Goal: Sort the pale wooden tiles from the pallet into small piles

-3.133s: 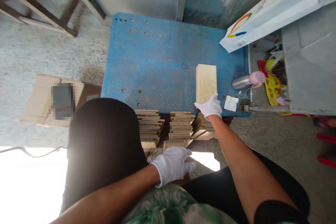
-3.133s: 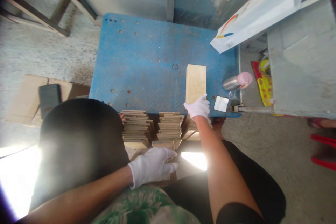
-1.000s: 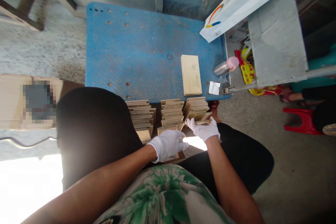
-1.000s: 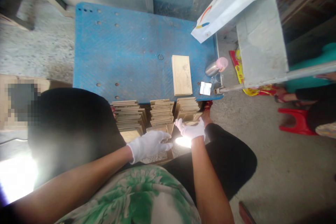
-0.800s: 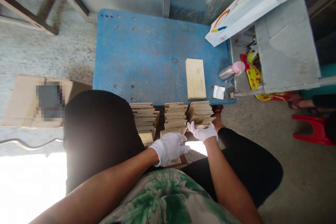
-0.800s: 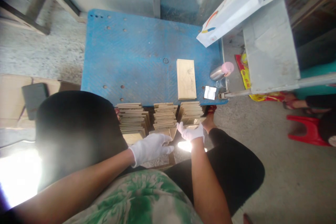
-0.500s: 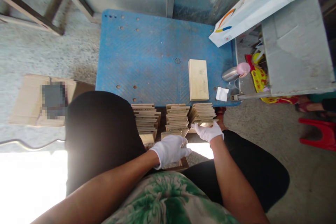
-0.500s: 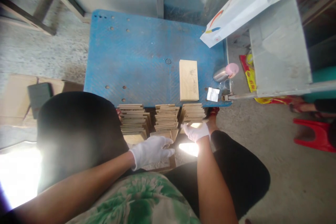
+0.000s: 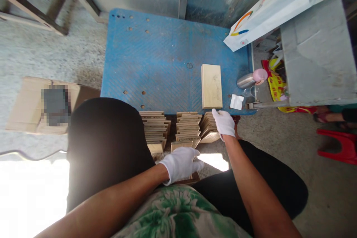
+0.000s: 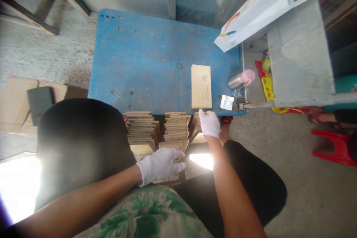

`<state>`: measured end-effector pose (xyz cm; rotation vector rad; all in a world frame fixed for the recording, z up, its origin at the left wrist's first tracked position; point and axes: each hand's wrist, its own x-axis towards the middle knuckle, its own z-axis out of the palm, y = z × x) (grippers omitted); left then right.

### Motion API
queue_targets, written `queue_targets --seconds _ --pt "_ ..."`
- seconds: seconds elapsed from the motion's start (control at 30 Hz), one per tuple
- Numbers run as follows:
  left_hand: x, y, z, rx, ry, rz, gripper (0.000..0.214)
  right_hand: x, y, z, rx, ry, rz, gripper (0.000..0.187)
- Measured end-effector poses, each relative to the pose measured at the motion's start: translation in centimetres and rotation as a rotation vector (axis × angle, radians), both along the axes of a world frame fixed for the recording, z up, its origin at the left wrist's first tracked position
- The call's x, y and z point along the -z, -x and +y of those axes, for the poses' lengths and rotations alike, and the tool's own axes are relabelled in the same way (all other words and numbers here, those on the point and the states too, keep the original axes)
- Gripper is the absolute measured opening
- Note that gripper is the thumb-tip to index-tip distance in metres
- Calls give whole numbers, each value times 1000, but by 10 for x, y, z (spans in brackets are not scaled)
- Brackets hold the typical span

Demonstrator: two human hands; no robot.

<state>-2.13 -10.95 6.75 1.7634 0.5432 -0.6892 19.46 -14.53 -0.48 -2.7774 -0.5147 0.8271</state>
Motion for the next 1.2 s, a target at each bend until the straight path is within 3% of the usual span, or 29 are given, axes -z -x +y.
queue_targets --seconds 0.07,0.2,0.33,0.57,0.73,0.93,1.2 --pt "-1 0 0 -6 -6 2 57 -1 -13 19 -91 67 -113 65" --pt "0 0 -1 -27 -13 25 62 3 -22 51 -179 218 -125 116" --pt "1 0 -1 -56 8 54 61 14 -15 69 -210 321 -160 134" --pt "-4 0 3 -68 48 67 62 35 -17 75 -130 322 -179 138" --pt "-1 1 -1 -77 17 60 61 37 -21 79 -130 344 -194 137" --pt "-5 -2 1 -81 42 79 61 20 -22 84 -155 366 -192 135" --pt "-12 -4 6 -47 51 37 57 -21 -38 78 -216 250 -199 115"
